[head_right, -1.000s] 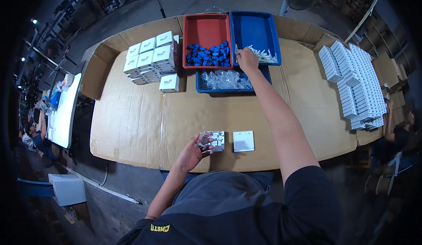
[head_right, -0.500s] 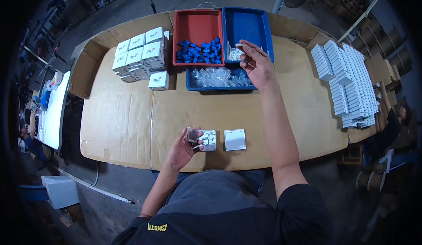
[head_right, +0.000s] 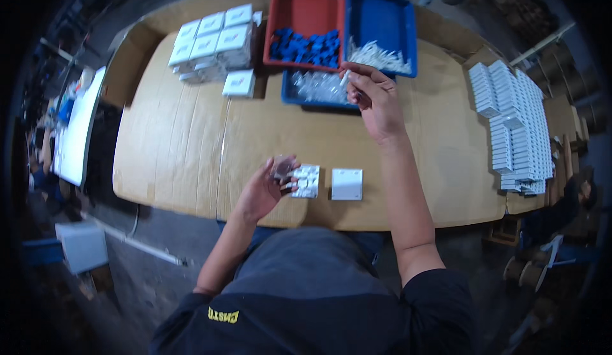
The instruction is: The person assembles electronic components by hand, fitting a circuit board and connectors into a plastic housing, then securing it with a plastic cover, and finally placing the finished unit into a cardboard box.
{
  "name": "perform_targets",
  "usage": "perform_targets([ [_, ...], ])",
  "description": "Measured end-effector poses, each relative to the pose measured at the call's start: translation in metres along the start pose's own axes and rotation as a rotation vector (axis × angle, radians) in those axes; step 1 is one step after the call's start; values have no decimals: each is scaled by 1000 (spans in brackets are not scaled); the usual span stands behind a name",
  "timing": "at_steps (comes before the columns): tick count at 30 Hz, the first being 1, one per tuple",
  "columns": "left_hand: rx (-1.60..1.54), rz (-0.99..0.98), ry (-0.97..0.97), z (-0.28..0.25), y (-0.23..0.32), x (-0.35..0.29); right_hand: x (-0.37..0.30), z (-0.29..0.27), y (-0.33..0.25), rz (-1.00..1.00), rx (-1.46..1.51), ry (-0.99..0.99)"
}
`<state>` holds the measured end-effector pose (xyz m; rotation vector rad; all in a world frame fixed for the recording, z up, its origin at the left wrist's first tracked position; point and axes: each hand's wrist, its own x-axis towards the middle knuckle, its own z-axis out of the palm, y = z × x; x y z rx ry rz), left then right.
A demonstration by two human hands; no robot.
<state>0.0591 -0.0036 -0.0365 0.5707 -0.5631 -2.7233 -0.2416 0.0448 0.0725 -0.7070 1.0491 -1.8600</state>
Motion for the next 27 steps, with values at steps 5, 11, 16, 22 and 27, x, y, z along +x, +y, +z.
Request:
perform_targets([
  [5, 64, 4, 43, 13, 12, 3, -46, 39, 43, -1, -523, -136],
  [11, 147, -2, 50, 17, 15, -3, -59, 54, 63, 64, -752, -223],
  [16, 199, -3, 69, 18, 9, -5, -55, 52, 59, 72, -808, -428],
  [22, 172, 5, 37, 14, 7, -6, -46, 56, 53, 80, -777, -469],
  [27, 170, 22, 39, 16, 8, -2, -40, 55, 51, 154, -841, -548],
])
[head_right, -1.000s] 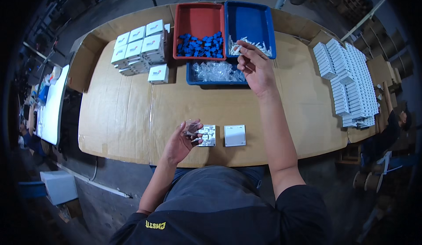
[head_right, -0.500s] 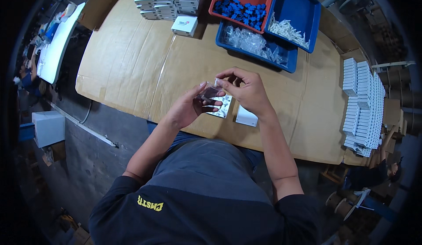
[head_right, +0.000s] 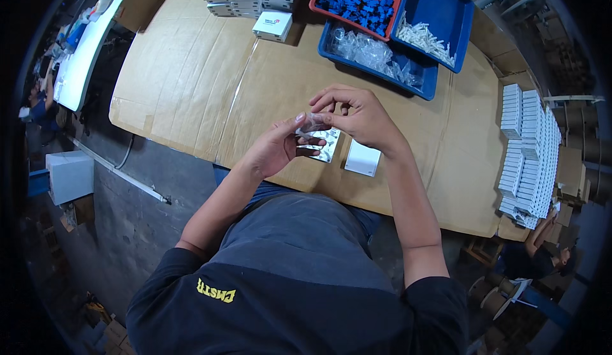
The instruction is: The person assembles electronic components by hand, fitting a circuit board and connectors into a plastic housing, then securing it with a plastic cover, and finally placing the finished unit into a cardboard box.
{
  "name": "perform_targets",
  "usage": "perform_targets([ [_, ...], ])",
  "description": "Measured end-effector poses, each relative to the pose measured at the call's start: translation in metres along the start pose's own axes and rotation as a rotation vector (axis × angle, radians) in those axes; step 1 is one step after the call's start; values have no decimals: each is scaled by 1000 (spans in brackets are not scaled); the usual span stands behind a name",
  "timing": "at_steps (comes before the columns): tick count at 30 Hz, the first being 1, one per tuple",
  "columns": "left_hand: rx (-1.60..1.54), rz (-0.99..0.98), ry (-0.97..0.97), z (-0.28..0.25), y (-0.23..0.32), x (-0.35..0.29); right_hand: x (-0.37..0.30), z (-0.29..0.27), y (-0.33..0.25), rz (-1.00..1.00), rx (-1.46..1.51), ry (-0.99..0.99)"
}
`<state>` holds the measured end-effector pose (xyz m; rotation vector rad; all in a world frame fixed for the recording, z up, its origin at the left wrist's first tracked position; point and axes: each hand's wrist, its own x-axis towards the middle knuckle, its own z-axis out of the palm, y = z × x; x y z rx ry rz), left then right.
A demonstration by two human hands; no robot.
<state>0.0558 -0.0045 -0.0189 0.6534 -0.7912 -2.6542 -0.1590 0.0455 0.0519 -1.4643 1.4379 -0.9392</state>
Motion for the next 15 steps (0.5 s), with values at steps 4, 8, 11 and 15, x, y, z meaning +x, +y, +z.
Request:
perform_targets([
  [4, -12, -3, 5, -11, -6, 2, 4, -1, 3, 38, -21, -96],
  [8, 4, 0, 17, -10, -10, 4, 2, -1, 0, 59, -68, -172],
  [11, 13, -24, -3, -12, -12, 5, 1, 0, 3, 77, -42, -219],
  [15, -18, -30, -1, -16, -11, 5, -1, 5, 6, 88, 25, -284],
])
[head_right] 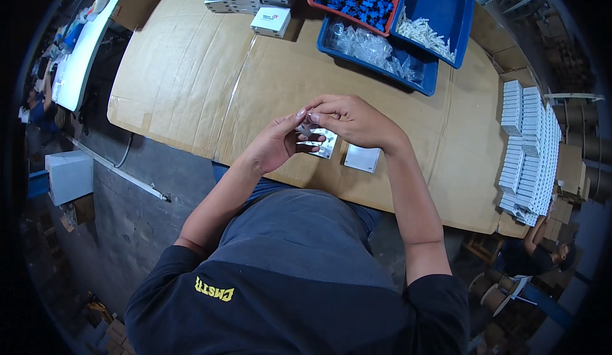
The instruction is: The person assembles electronic components by hand, fitting a circuit board and connectors into a plastic housing, then securing it with a plastic cover, and finally placing the finished unit into a cardboard box.
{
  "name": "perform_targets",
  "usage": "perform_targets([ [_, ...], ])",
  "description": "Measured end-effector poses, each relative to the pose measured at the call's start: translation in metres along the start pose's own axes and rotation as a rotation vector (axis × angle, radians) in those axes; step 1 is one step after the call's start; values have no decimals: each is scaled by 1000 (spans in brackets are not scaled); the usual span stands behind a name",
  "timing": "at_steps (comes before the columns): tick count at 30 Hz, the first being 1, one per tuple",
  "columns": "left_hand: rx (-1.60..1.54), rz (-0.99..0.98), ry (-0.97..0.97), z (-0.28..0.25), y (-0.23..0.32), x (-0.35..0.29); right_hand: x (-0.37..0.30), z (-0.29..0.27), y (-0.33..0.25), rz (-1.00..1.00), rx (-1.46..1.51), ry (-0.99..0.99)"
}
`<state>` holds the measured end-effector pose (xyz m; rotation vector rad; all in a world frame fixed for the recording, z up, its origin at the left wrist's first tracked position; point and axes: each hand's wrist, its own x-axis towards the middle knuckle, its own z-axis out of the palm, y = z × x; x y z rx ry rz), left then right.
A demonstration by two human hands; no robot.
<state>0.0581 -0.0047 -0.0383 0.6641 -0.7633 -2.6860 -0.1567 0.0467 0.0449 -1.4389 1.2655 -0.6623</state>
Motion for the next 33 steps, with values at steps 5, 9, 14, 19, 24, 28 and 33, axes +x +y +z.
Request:
perform_targets([
  [5, -2, 23, 47, 1, -2, 1, 4, 3, 6, -8, 140, -61],
  [9, -28, 6, 20, 2, 1, 0, 3, 1, -2, -21, 122, -44],
  [14, -21, -15, 9, -2, -1, -1, 9, 8, 10, 20, 154, -44],
  [19, -33, -10, 21, 6, 3, 2, 5, 3, 9, 1, 130, -31],
  [24, -17, -15, -14, -3, -5, 7, 4, 3, 32, -42, 143, -5],
  [28, -21, -31, -14, -1, -5, 4, 7, -22, 50, 21, 240, 211],
  [33, -22, -61, 20, -2, -9, 5, 5, -96, 113, 34, -399, 843],
])
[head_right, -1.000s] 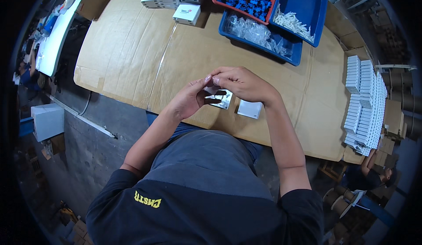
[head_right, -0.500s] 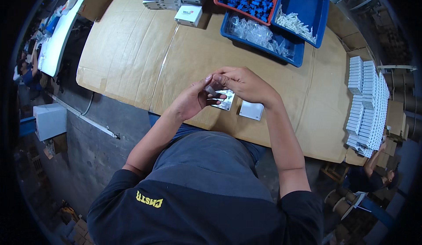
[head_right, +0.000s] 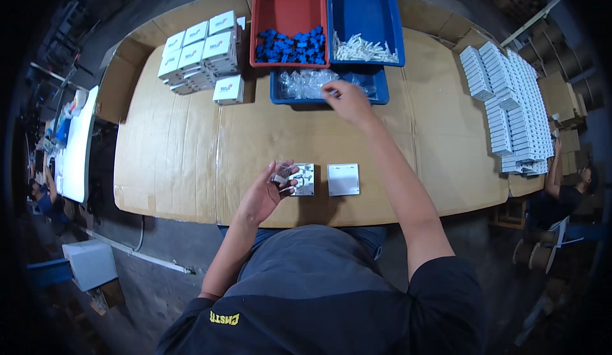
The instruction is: The person assembles electronic components by hand, fitting a circuit board and connectors into a plastic housing, then securing it with a plastic cover, and finally placing the finished unit into a cardboard box.
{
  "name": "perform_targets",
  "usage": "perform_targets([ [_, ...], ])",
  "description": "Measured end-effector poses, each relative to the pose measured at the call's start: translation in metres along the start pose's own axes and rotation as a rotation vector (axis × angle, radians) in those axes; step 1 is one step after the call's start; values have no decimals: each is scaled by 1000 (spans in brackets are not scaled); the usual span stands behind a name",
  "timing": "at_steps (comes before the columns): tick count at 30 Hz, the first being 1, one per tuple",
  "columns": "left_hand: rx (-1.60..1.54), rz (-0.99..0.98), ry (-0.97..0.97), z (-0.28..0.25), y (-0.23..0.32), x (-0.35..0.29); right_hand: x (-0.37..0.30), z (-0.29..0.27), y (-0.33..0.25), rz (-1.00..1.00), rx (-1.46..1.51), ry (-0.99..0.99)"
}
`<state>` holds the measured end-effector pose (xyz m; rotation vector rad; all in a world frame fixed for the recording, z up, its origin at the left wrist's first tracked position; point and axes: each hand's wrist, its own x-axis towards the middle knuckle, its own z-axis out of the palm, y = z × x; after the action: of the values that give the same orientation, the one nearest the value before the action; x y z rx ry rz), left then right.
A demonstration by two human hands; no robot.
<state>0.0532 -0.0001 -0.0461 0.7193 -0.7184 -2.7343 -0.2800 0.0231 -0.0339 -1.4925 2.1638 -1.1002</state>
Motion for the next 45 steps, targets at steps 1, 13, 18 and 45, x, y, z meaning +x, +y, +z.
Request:
perform_targets([
  [1, 18, 1, 16, 2, 1, -2, 8, -7, 14, -21, -58, 155],
  [13, 50, 2, 17, 4, 0, -6, 60, -78, 90, -12, -493, 241],
  [18, 44, 4, 1, 1, -3, -3, 79, -96, 95, 36, -514, 72],
  [45, 96, 58, 46, 2, 0, -12, 88, -116, 47, 213, 962, 711],
])
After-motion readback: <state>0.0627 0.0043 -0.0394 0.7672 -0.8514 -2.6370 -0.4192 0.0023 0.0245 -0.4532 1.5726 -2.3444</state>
